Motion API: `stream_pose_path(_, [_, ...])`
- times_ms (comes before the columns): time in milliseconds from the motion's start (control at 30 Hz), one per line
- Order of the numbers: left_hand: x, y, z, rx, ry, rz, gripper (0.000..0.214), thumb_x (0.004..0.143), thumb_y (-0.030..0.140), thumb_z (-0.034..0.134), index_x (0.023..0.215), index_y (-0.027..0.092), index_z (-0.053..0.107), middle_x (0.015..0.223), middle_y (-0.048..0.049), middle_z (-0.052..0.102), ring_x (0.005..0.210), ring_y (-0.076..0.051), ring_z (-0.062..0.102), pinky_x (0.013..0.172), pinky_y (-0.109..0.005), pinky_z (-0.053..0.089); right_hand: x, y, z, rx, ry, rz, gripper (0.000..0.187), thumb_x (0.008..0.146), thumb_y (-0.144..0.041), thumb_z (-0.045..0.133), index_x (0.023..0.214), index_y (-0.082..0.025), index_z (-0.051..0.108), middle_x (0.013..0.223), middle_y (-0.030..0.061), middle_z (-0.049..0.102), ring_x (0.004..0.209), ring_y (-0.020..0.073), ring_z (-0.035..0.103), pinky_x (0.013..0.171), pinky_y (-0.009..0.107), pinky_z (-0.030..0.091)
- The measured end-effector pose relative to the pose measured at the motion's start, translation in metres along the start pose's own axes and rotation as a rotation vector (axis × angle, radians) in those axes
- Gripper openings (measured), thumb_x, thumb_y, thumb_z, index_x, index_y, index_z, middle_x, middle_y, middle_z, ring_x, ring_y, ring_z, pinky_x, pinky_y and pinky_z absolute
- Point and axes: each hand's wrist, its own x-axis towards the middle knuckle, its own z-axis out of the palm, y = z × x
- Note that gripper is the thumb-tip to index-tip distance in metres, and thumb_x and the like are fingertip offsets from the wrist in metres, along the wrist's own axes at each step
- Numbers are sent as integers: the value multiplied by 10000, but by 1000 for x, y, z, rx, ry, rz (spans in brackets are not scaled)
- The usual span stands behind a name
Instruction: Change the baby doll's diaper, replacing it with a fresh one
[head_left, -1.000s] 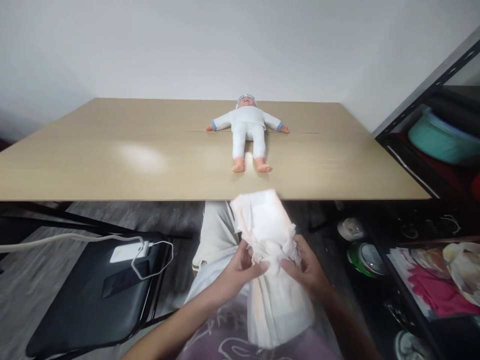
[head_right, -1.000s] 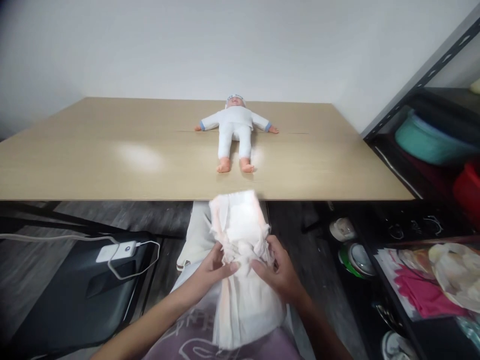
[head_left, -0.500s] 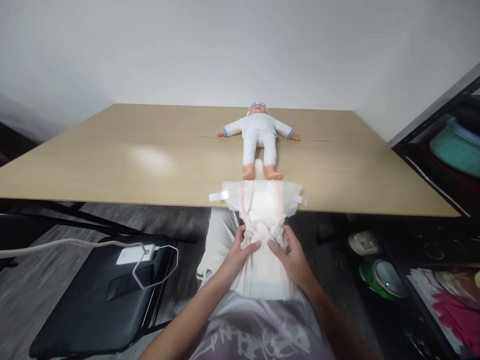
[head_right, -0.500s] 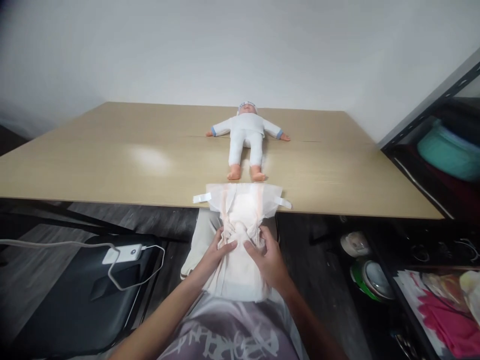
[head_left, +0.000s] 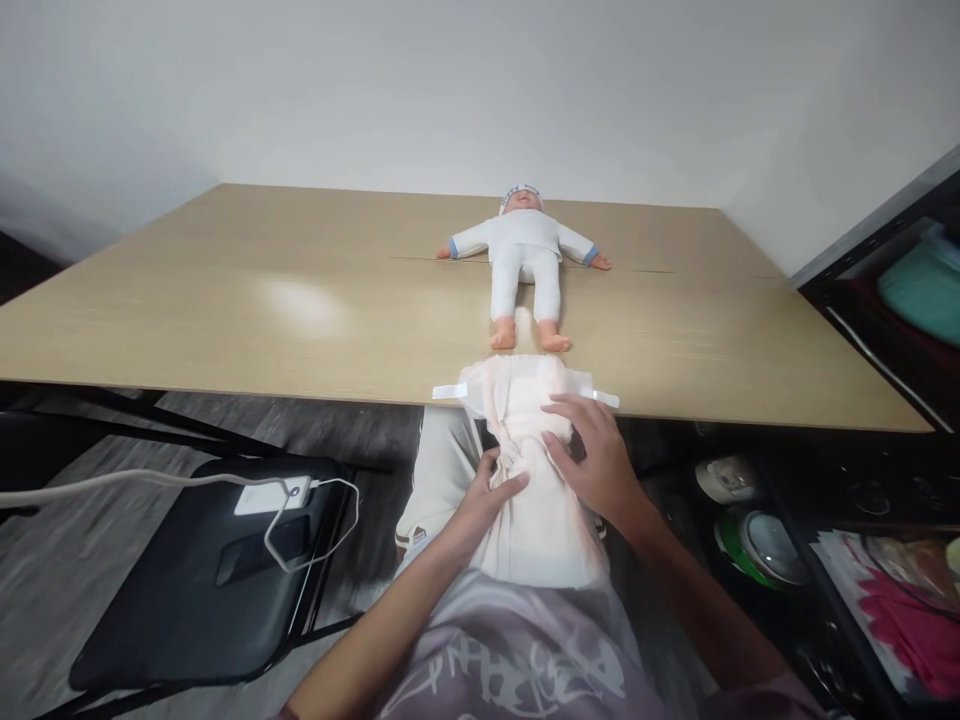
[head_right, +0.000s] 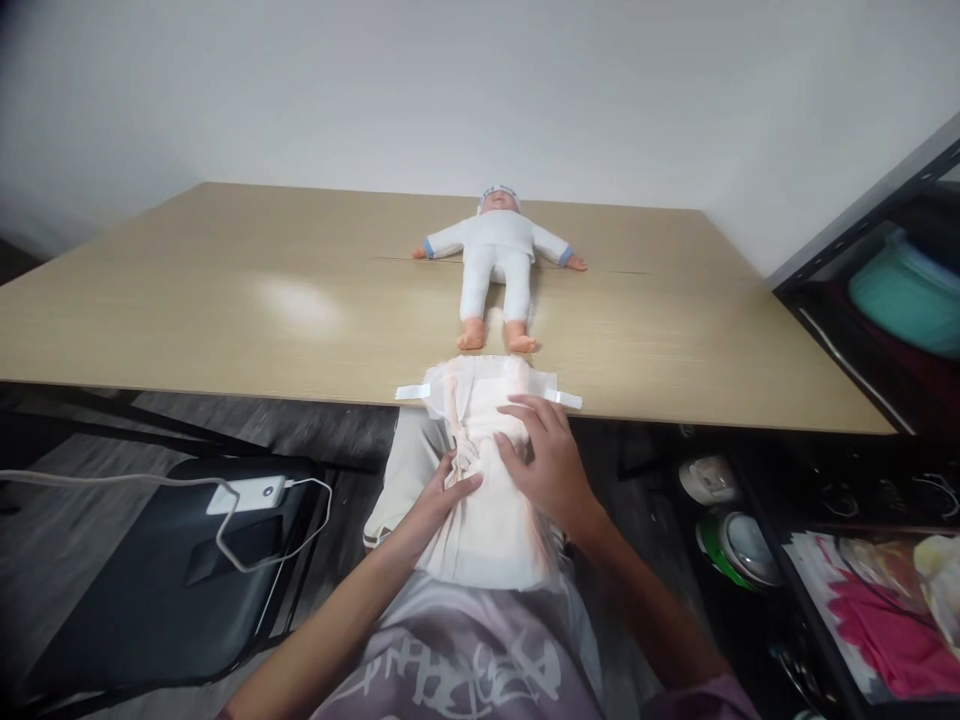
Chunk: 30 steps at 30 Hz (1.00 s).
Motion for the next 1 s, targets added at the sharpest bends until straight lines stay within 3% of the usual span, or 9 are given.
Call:
stream_pose_path(200, [0,8,1,43,8,-43,926,736,541,1031,1411,283,452,1506,-120,700,1380,-329,699,1168,-428,548,59,16,31,-213,-335,-144,582,1146,-470,556,1672,-221,567,1771,146,485,1673,348,405,1385,586,352])
stream_pose_path(300, [7,31,-17,304,-74,42,741,856,604,928,1392,265,543,1478,-118,702,1354,-308,692,1142,-404,548,74,29,42,-278,-443,-161,669,1156,-538,535,1745,-226,469,1845,142,373,1728,346,313,1408,586,297])
stream_pose_path(467, [10,128,-49,1036,-332,322,312,1083,534,683,1194,261,787,1188,-70,789,1104,-252,723,1006,-360,546,82,42,43,-274,-412,-191,657,1171,-571,481,1762,-288,440,1851,83,374,1715,337,335,1401,600,307])
stream_pose_path(567, [17,191,-48,1012,-54,706,231,1126,450,624,1093,246,727,1022,-39,752,957,-209,687,916,-332,542,83,42,43,-252,-394,-180,667,1154,-593,516,1761,-326,442,1840,63,400,1705,347,353,1392,618,323])
stream_pose_path(633, [36,225,-39,1081,128,985,170,1090,395,686,1152,237,690,1095,-56,743,998,-222,668,964,-358,539,84,41,43,-252,-398,-168,667,1150,-588,528,1759,-326,449,1832,69,414,1698,351,365,1391,621,325])
stream_pose_path(700, [68,248,-29,1289,136,1165,247,1055,323,708,1278,220,679,1266,-104,739,1163,-273,657,1095,-433,519,84,39,43,-260,-403,-161,663,1152,-581,528,1752,-306,464,1830,77,417,1695,352,370,1394,619,321])
stream_pose_path(833, [149,264,-7,1736,-276,1159,652,906,64,664,1527,260,625,1735,-142,500,1588,-392,436,1287,-580,381,84,40,44,-256,-414,-160,665,1151,-573,535,1756,-311,455,1837,83,402,1705,346,357,1395,626,320])
stream_pose_path(933, [195,255,10,1805,-593,1112,865,755,-16,711,1536,350,656,1820,-69,431,1653,-416,386,1337,-581,308,85,41,44,-255,-421,-163,676,1145,-570,549,1762,-315,443,1835,85,407,1707,349,350,1395,636,317])
stream_pose_path(1000, [214,247,20,1789,-706,1093,917,692,-21,743,1527,350,669,1813,-62,452,1644,-416,411,1332,-537,315,85,41,44,-257,-422,-162,682,1140,-575,557,1761,-315,445,1833,81,411,1705,351,350,1396,637,314])
